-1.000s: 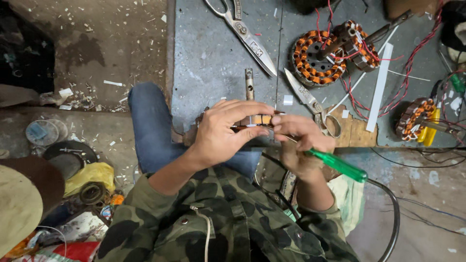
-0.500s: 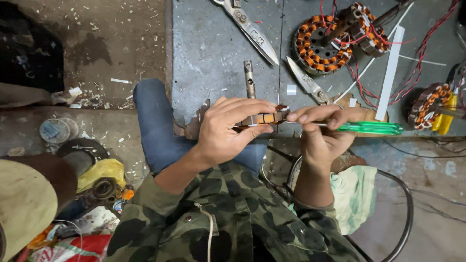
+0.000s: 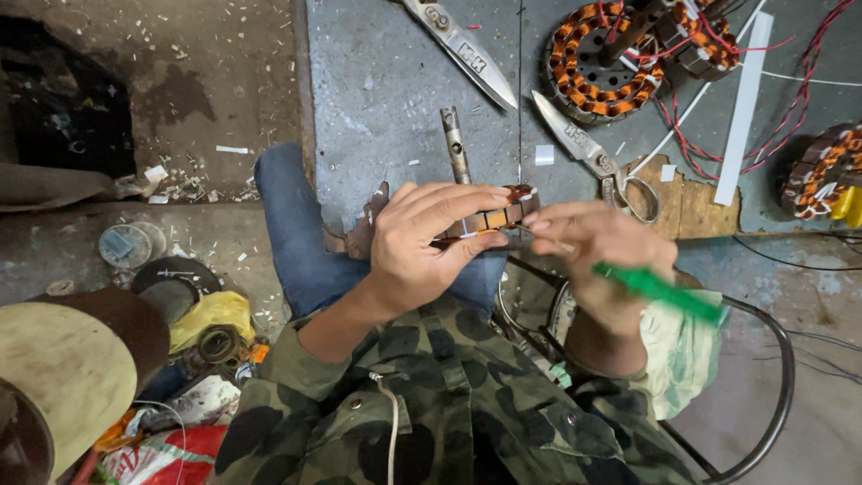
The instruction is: The person inserts white insulating spacers into the slots of a copper-wound motor stator, then uses a green-handled screwdriver to press them in. They also use scissors to trim a small piece of material and later light a match to briefly heat the stator's central shaft.
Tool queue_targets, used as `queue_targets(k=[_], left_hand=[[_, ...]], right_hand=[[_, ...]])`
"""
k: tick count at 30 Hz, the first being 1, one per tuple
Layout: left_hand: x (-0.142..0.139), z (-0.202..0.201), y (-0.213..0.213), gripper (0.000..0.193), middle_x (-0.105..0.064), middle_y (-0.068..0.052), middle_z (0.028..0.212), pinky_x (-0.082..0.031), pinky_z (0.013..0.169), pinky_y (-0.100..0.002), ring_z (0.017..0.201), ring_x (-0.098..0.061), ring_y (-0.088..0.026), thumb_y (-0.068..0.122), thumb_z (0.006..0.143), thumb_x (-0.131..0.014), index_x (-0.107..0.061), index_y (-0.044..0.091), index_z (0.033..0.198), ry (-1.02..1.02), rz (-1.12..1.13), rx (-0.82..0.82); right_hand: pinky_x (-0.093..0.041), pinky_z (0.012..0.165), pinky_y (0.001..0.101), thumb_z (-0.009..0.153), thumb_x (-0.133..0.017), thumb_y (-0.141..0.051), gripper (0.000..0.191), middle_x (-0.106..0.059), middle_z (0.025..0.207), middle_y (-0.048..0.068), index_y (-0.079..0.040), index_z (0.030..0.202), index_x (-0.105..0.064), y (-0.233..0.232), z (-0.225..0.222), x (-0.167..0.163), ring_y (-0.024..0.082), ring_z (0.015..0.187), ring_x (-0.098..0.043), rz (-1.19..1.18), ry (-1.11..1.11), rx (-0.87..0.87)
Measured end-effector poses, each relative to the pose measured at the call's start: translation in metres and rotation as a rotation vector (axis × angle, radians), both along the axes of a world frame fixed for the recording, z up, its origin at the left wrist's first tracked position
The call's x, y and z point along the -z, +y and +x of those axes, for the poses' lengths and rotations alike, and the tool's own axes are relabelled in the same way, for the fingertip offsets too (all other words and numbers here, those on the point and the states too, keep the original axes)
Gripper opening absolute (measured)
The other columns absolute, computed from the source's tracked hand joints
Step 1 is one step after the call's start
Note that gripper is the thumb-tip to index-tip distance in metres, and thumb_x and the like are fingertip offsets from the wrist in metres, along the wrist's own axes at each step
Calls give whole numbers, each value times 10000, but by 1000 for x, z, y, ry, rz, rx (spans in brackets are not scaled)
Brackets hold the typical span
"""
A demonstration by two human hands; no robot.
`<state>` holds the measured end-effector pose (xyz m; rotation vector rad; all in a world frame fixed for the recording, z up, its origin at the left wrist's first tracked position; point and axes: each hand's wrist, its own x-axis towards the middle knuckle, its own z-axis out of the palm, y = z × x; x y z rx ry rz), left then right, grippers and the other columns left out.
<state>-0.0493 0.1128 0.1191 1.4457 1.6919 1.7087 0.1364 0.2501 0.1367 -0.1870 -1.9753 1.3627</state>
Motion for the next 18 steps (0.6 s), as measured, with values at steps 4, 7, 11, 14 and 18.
queue_targets(k=[4,7,11,14,18], left_hand=[[1,2,1,335,-758,-22,1197,-491,873,-319,1073,-739,-197,176,859,-864,-721,108,1155,-6,-4,-41],[3,5,0,340,-756,-36,1200,-510,904,-320,1082,-739,-207,155,859,-862,-720,102,1163,-10,-2,-66],[8,9,4,333,-761,-67,1184,-557,927,-300,1037,-740,-176,70,890,-828,-715,68,1203,-162,-7,-89],[15,1,9,317,-768,-75,1133,-580,902,-276,997,-714,-122,17,926,-776,-712,26,1237,-501,-70,-69],[27,-15,17,267,-763,-75,1130,-579,958,-280,1019,-715,-118,25,985,-729,-698,-20,1246,-782,4,-14]], right_hand=[[-616,845,448,826,-736,88,269,-683,1046,269,74,680,-511,-6,1,-23,447,1093,-701,547,-225,-79],[-690,780,417,816,-639,125,132,-670,1074,304,34,724,-614,-5,-14,-9,404,1061,-703,212,6,-104],[-615,808,392,906,-652,112,234,-690,917,90,-39,934,-476,8,6,6,239,864,-703,-223,-58,428],[-527,807,371,961,-665,85,209,-646,1018,115,-19,1131,-600,42,48,3,278,904,-637,102,-454,681],[-528,845,441,935,-685,87,260,-653,1068,154,-47,1157,-709,74,83,23,363,977,-660,615,-783,695]])
